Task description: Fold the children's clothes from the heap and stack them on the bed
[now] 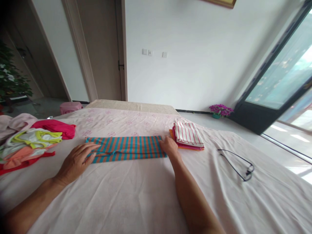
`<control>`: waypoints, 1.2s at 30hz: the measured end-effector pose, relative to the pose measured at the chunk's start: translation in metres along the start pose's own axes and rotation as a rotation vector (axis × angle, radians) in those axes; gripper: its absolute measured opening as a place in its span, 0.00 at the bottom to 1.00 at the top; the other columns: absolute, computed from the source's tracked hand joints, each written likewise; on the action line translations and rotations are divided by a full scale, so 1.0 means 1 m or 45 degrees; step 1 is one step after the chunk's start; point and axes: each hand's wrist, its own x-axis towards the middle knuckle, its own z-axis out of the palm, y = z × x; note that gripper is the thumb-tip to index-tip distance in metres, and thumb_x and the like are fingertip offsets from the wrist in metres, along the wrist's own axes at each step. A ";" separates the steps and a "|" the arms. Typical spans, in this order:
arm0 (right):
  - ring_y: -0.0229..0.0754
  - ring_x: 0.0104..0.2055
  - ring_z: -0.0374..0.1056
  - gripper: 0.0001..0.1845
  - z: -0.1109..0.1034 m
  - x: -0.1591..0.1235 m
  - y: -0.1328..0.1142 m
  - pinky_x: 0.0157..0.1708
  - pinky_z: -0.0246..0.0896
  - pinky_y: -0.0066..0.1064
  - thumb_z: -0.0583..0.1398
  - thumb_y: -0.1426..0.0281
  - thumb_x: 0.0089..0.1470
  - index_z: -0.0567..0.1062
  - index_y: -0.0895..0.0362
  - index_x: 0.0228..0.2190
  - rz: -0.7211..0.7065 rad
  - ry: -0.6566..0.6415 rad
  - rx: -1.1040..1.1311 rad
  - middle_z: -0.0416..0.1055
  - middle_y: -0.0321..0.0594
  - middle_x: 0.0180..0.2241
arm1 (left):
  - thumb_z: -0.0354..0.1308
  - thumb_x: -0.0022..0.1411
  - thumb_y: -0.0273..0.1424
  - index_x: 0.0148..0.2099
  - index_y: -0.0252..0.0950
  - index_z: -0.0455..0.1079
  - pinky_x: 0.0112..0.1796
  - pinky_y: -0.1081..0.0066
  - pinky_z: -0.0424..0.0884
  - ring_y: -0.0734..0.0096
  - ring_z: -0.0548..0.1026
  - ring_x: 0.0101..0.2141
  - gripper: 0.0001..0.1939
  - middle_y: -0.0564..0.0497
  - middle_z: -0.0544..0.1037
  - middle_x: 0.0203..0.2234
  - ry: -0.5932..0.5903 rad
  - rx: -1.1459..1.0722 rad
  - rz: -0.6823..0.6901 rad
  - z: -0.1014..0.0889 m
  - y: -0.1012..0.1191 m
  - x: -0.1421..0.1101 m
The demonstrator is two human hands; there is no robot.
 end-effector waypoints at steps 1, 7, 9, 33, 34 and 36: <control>0.53 0.55 0.68 0.31 -0.003 -0.001 -0.001 0.50 0.61 0.39 0.55 0.52 0.59 0.69 0.57 0.57 0.000 -0.046 -0.030 0.71 0.52 0.53 | 0.51 0.67 0.35 0.60 0.38 0.66 0.58 0.58 0.63 0.59 0.70 0.56 0.21 0.44 0.75 0.53 -0.062 -0.007 0.031 0.003 0.003 0.000; 0.54 0.50 0.71 0.28 -0.007 -0.001 0.000 0.42 0.62 0.38 0.59 0.47 0.52 0.75 0.55 0.45 -0.001 -0.172 -0.128 0.75 0.49 0.48 | 0.48 0.69 0.41 0.68 0.45 0.57 0.61 0.59 0.59 0.62 0.64 0.62 0.28 0.49 0.66 0.64 -0.417 -0.072 0.150 0.014 0.008 -0.002; 0.52 0.49 0.71 0.27 -0.005 0.002 0.003 0.41 0.61 0.36 0.59 0.47 0.51 0.76 0.54 0.43 -0.009 -0.167 -0.106 0.75 0.47 0.47 | 0.48 0.69 0.41 0.67 0.48 0.59 0.62 0.58 0.57 0.61 0.62 0.63 0.26 0.51 0.64 0.65 -0.457 -0.061 0.161 0.015 0.006 -0.002; 0.31 0.16 0.60 0.12 -0.022 -0.014 -0.120 0.15 0.58 0.21 0.65 0.67 0.46 0.68 0.54 0.33 -0.166 -0.640 1.378 0.65 0.28 0.19 | 0.44 0.71 0.43 0.70 0.50 0.51 0.65 0.54 0.50 0.60 0.58 0.66 0.28 0.53 0.62 0.66 -0.564 -0.233 0.193 -0.002 0.016 0.001; 0.31 0.15 0.59 0.12 -0.018 -0.017 -0.133 0.14 0.57 0.21 0.65 0.68 0.46 0.67 0.55 0.32 -0.169 -0.653 1.368 0.64 0.27 0.18 | 0.44 0.71 0.43 0.69 0.50 0.53 0.65 0.54 0.50 0.61 0.59 0.65 0.27 0.54 0.63 0.66 -0.571 -0.247 0.196 -0.003 0.016 0.001; 0.30 0.15 0.58 0.12 -0.010 -0.023 -0.156 0.14 0.56 0.20 0.64 0.68 0.46 0.66 0.55 0.31 -0.177 -0.683 1.345 0.63 0.27 0.17 | 0.45 0.71 0.42 0.69 0.50 0.56 0.65 0.55 0.50 0.61 0.59 0.65 0.26 0.53 0.64 0.65 -0.569 -0.270 0.184 -0.005 0.017 0.003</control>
